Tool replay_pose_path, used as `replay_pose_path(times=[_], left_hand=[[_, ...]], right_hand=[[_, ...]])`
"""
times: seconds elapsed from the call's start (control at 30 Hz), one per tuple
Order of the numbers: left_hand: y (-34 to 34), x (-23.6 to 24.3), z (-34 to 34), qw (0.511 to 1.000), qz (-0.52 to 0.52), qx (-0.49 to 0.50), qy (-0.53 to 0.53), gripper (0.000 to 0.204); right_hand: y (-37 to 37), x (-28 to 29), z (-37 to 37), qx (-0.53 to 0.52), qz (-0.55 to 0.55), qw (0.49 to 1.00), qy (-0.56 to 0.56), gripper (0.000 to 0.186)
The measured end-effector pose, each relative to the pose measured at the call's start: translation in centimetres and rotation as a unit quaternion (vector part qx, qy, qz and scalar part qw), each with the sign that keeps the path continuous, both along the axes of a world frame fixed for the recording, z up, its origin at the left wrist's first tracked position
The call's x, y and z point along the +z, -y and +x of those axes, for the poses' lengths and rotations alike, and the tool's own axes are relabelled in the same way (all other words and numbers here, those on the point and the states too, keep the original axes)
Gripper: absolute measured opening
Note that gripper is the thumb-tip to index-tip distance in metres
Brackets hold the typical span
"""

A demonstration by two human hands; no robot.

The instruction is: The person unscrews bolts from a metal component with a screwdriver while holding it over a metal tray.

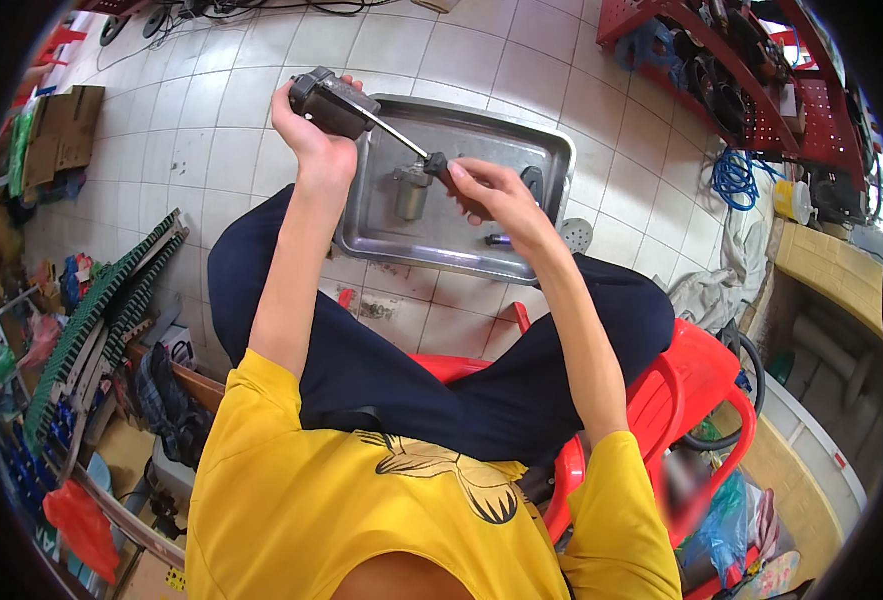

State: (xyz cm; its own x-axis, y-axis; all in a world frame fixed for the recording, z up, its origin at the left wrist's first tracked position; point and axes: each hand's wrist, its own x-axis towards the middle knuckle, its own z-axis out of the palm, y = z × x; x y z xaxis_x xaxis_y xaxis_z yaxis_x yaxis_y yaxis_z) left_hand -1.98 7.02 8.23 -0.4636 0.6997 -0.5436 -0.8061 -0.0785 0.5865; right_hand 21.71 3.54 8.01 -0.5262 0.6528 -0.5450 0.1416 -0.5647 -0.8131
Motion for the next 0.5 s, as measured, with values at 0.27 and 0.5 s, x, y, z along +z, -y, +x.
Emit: replay_pose_path(times=[0.27, 0.5], left_hand=[[0.1, -2.0, -1.5, 1.000, 0.026, -0.003, -0.013, 0.048], [0.3, -1.6, -0.7, 1.000, 0.013, -0.002, -0.001, 0.046]], right_hand=[[0.2, -0.1, -0.4, 0.001, 0.000, 1.000, 0.004, 0.042], [1.3, 0.4, -1.4, -0.006, -0.048, 0.997, -0.059, 0.045]])
